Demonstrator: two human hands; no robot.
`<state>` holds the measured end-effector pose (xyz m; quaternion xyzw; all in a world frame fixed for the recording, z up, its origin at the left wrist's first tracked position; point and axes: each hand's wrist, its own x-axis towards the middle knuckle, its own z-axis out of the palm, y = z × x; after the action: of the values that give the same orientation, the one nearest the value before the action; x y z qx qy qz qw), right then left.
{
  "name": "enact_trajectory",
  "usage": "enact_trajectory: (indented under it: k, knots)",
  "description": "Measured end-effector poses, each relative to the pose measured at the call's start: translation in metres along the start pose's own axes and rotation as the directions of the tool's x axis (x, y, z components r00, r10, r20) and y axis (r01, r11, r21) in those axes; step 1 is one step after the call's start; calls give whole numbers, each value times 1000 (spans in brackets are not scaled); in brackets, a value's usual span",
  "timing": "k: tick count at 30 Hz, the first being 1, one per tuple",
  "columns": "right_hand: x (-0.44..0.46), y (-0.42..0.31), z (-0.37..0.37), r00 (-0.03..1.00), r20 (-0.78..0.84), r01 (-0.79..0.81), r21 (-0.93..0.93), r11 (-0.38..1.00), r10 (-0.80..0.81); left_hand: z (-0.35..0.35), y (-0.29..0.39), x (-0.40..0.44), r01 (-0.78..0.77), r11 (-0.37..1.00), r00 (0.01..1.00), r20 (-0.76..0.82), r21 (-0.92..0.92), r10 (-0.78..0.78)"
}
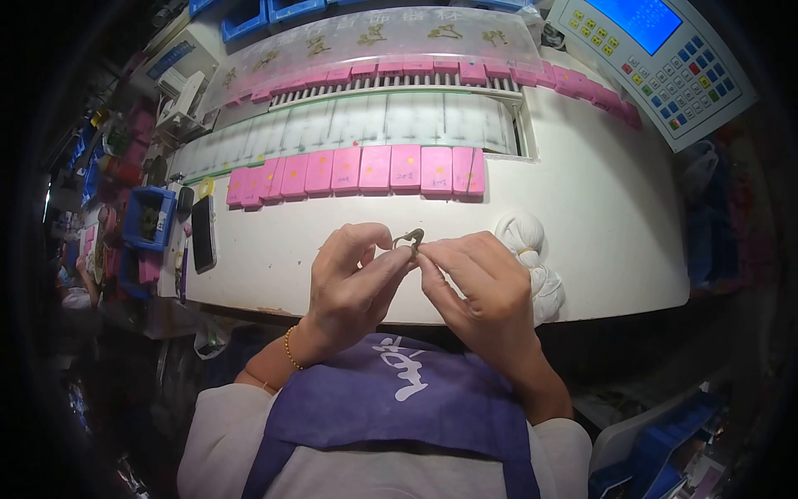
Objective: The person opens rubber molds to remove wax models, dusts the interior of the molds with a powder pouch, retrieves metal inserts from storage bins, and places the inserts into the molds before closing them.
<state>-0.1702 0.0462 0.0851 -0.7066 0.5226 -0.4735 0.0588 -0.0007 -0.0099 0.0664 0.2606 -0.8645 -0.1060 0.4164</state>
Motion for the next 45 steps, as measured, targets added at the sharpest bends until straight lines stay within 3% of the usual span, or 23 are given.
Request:
enact_trajectory:
  k: [12,25,28,31,33,37,45]
  knots:
    - [0,0,1,1000,5,26,-30,999,-25,0,-3,1,-48,999,999,-12,10,48]
    - [-2,2,-2,994,37,-103,55,993,101,2,-3,-1,-47,999,999,-20,19,48]
    - [-3,1,-3,990,25,-140,89,986,139,2,-2,0,-20,1000,1000,-19,-12,20]
    - [-8,1,-2,980,-25,-191,180,965,198,1,3,-1,197,958,980,43,-207,-192]
    - [-13,-2,4,952,-85,-253,329,910,295,0,2,-2,191,968,982,37,-165,-188]
    - [-21,-1,11,961,-93,-212,362,908,262,0,1,-1,84,994,996,-20,-67,-85]
    - [-23,-6,21,965,-174,-125,354,927,197,1,3,-2,22,1000,997,-70,-22,-23]
